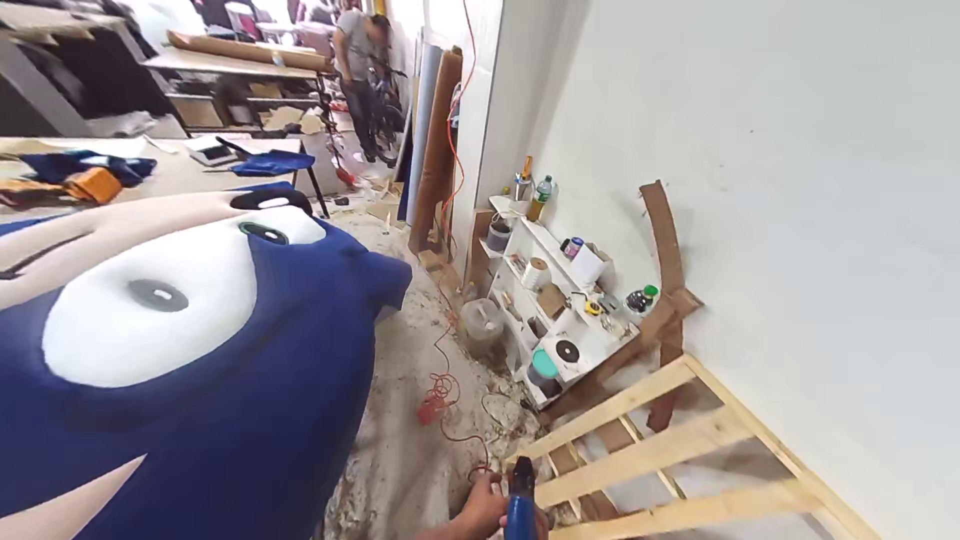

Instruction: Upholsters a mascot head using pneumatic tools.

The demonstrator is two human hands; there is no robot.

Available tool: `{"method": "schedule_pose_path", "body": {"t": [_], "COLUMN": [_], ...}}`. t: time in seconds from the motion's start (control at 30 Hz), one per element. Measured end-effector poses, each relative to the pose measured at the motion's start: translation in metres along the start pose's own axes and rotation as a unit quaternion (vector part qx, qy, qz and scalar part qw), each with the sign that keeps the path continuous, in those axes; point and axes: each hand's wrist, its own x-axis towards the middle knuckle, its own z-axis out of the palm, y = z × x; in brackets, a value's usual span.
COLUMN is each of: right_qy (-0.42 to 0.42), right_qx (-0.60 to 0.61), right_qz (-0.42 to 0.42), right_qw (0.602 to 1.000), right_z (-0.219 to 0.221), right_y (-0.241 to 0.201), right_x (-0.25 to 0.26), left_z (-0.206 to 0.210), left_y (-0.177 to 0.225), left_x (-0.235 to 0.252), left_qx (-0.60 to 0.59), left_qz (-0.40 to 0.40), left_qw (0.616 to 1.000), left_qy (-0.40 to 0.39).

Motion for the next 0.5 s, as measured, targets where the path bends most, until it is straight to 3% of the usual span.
{"method": "schedule_pose_path", "body": {"t": [0.1,0.23,0.33,0.5], "right_qy": [-0.021,-0.037,-0.106,-0.160], "right_qx": [0.003,0.073,0.113,0.057], "right_qz": [0.017,0.022,0.017,0.043], "right_qw": [1.000,0.996,0.988,0.985], "right_z": [-0.004,0.003,0.015,0.054], "right_y": [0.007,-0.001,0.030,0.089], "right_x": [0.109,0.247,0.329,0.440], "left_z": [-0.025,-0.090,-0.163,-0.292], "left_y": [0.086,0.173,0.220,0.286], "left_x": [0.044,0.070,0.071,0.093], "left_qx": [-0.013,-0.026,-0.008,-0.005], "left_qz": [0.043,0.125,0.213,0.289], "left_qw": [0.999,0.991,0.961,0.847], "left_qy": [0.013,0.048,0.176,0.447]}}
